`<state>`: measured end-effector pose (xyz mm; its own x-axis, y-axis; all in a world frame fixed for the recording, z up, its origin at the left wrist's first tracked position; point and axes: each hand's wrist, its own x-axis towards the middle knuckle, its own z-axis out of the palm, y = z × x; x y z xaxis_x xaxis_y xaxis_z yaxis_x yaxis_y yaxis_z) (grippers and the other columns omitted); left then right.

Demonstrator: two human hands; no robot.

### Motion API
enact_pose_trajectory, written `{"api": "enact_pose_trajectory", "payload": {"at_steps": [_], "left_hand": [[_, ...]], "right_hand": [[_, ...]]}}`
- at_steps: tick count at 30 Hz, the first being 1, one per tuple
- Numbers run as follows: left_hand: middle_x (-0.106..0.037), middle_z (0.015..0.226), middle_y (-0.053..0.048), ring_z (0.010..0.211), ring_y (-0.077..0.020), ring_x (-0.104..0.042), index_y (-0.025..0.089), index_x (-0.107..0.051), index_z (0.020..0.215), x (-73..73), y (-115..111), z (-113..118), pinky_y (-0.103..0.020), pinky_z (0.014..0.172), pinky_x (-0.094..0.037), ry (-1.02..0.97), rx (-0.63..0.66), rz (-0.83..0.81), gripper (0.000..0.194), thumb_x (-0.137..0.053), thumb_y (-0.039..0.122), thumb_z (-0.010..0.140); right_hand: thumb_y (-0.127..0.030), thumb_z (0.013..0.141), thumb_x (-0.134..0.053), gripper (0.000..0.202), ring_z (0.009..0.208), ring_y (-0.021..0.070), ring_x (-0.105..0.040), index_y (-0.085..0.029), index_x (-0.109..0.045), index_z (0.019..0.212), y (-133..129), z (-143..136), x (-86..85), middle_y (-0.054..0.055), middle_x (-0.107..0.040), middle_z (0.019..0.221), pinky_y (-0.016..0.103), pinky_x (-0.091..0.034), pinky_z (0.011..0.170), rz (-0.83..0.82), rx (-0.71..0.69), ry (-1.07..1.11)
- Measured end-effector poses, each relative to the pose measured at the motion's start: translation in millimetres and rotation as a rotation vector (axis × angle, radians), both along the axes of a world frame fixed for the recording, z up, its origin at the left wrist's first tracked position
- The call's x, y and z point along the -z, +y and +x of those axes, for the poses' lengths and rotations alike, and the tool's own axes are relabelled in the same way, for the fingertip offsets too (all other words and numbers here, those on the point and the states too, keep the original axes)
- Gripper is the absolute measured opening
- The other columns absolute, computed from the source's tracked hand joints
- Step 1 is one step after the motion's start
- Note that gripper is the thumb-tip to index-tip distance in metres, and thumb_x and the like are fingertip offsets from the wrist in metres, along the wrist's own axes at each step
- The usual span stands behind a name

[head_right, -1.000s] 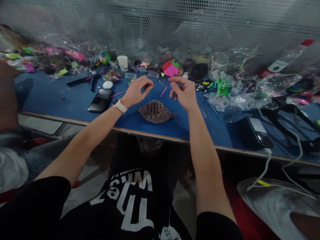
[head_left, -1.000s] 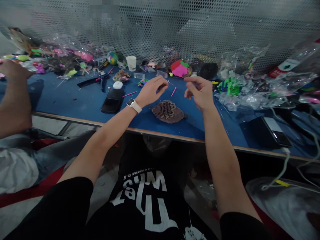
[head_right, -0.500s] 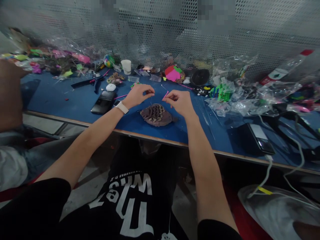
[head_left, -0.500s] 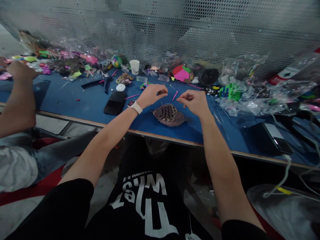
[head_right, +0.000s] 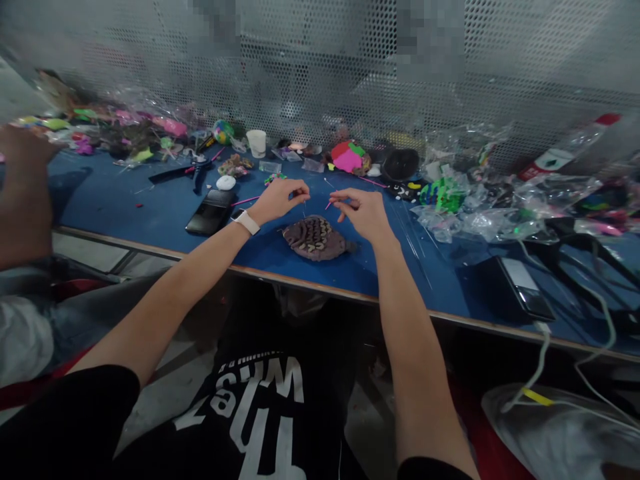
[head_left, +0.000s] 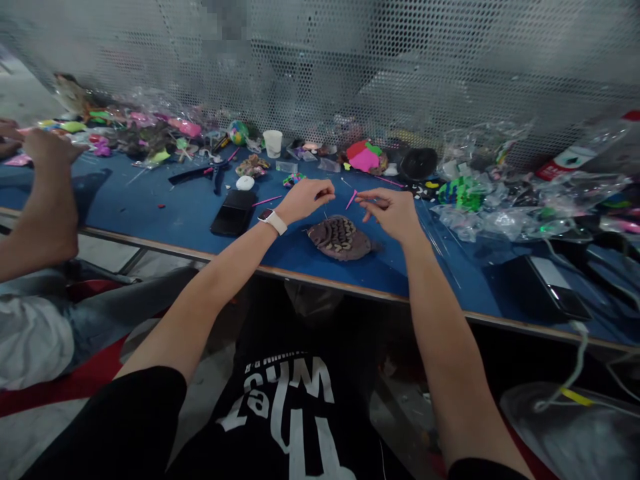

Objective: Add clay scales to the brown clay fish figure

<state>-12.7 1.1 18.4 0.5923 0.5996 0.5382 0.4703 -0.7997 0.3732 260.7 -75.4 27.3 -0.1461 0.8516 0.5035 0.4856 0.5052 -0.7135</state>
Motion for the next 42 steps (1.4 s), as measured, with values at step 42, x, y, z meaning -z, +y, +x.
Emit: {"api": "enact_pose_trajectory", "payload": {"at_steps": [42], "left_hand": [[-0.085, 0.096, -0.004, 0.088, -0.0214, -0.077, 0.022, -0.078, 0.1, 1.9, 1.5, -1.1, -0.036, 0.089, -0.055, 0.021, 0.027, -0.04, 0.013, -0.067, 0.025, 0.106]], "right_hand": [[-0.057, 0.105, -0.071, 0.04, 0.057, 0.0188, -0.075, -0.028, -0.087, 0.127, 1.0, -0.2, 1.2, 0.008, -0.09, 0.124, 0.038, -0.061, 0.056, -0.077, -0.049, -0.039]]}}
